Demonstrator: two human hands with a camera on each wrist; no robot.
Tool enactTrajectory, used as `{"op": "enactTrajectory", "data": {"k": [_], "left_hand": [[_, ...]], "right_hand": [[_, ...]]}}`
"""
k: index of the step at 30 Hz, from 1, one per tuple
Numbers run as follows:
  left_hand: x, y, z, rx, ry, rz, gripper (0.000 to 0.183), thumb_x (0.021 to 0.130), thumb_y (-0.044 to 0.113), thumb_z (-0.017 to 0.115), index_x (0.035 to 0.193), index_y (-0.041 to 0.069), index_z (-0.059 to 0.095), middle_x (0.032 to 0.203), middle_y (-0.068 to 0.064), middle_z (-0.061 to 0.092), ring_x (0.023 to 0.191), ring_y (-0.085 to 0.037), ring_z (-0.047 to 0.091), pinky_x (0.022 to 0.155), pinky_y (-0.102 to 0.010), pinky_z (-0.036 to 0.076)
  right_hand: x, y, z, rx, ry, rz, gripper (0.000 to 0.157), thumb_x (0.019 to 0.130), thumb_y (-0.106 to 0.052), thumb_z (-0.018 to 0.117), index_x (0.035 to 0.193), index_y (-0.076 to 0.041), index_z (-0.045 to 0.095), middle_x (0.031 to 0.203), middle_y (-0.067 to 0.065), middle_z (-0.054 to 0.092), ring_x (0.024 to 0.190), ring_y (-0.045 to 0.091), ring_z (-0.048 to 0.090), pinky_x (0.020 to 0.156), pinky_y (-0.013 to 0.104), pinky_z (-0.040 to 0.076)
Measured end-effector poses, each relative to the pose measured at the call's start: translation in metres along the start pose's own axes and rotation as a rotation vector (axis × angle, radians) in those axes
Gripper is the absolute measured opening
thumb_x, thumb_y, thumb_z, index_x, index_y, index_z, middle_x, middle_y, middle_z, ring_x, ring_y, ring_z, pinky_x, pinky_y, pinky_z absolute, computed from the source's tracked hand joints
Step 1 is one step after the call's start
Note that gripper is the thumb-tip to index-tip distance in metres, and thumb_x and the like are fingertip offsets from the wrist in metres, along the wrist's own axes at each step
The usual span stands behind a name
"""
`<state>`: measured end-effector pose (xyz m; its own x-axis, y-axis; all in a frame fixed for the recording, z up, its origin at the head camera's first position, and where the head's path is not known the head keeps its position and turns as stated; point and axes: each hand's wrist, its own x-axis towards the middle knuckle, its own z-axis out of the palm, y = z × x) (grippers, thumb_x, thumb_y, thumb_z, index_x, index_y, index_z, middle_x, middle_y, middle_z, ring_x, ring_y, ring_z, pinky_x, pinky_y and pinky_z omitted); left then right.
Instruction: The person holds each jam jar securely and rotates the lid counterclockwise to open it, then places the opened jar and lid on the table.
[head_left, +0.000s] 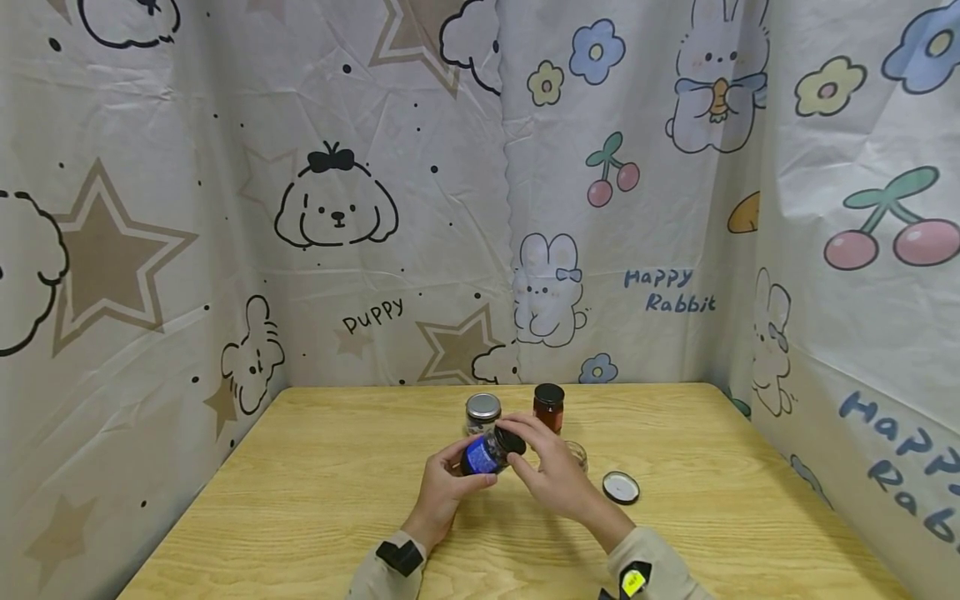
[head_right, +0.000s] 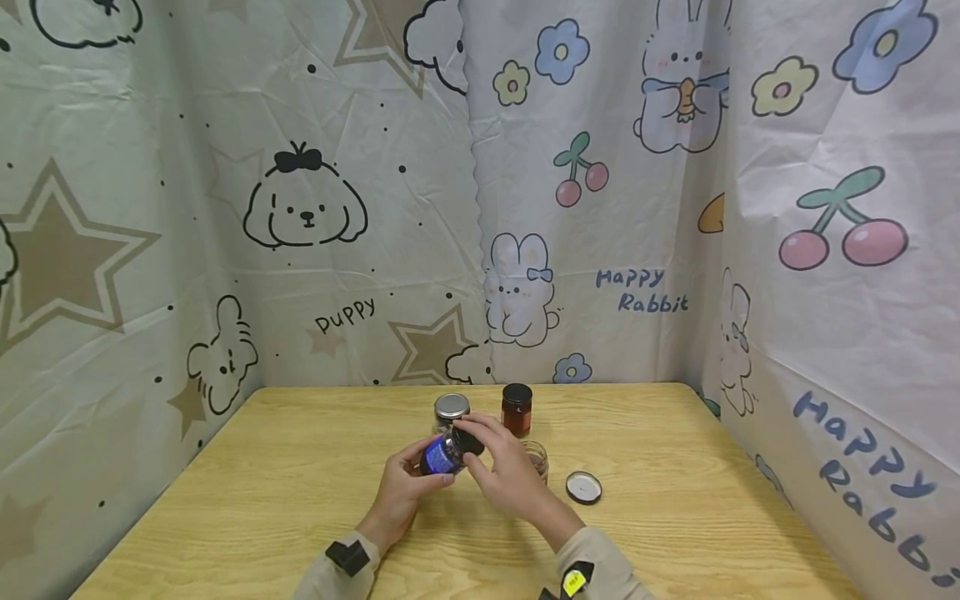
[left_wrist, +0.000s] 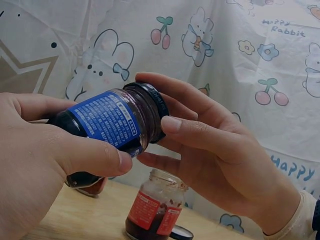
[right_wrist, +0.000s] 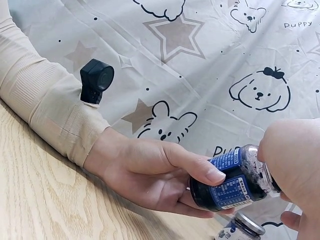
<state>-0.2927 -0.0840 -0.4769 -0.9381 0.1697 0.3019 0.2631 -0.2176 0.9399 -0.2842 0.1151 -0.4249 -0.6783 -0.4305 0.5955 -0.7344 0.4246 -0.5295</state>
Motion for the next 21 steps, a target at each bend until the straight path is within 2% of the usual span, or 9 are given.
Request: {"op": "enactTrajectory", "data": {"k": [3,5,12,18,21], "left_hand": [[-0.0017,0.0043,0.0016,0.005,-0.001,0.001,0.060,0.069,0.003,0.081,0.125,0.007,0.059,0.116,-0.015,0.059,0.099,-0.027,0.058,0.079,-0.036,0.051],[-0.0023,0.0054,0.0023,0.005,-0.003,0.007,0.060,0.069,0.003,0.081,0.125,0.006,0.058,0.117,-0.016,0.059,0.099,-0.028,0.058,0.080,-0.036,0.051],[-0.0029,0.0059,0.0029,0.007,0.004,-0.006,0.061,0.068,0.004,0.082,0.125,0.008,0.059,0.117,-0.014,0.059,0.099,-0.028,0.058,0.080,-0.037,0.051],[-0.0018,0.0049,0.0021,-0.013,-0.002,-0.012,0.062,0.068,0.003,0.081,0.125,0.007,0.058,0.118,-0.015,0.059,0.099,-0.028,0.058,0.081,-0.038,0.050],[-0.0022,0.0053,0.0019,-0.002,-0.002,-0.014,0.061,0.068,0.004,0.081,0.125,0.008,0.058,0.118,-0.015,0.059,0.099,-0.028,0.058,0.081,-0.037,0.050]], "right_hand": [[0.0000,0.0000,-0.0001,0.006,-0.005,0.004,0.043,0.091,-0.006,0.059,0.132,-0.015,0.052,0.135,-0.010,0.041,0.123,0.011,0.039,0.090,0.042,0.044],[0.0000,-0.0004,-0.0002,0.011,-0.005,0.008,0.043,0.090,-0.005,0.059,0.132,-0.016,0.052,0.135,-0.009,0.041,0.123,0.012,0.040,0.088,0.044,0.045],[-0.0019,-0.0018,0.0003,0.044,0.008,0.063,0.049,0.087,-0.007,0.063,0.127,-0.033,0.051,0.135,-0.008,0.040,0.120,0.013,0.042,0.084,0.049,0.045],[-0.0020,0.0000,0.0008,0.048,0.018,0.056,0.031,0.092,-0.023,0.060,0.121,-0.026,0.052,0.134,-0.006,0.042,0.120,0.012,0.042,0.085,0.048,0.045],[-0.0013,0.0006,0.0008,0.044,0.032,0.054,0.024,0.093,-0.025,0.058,0.117,-0.025,0.053,0.132,-0.006,0.044,0.120,0.011,0.042,0.085,0.045,0.046]]}}
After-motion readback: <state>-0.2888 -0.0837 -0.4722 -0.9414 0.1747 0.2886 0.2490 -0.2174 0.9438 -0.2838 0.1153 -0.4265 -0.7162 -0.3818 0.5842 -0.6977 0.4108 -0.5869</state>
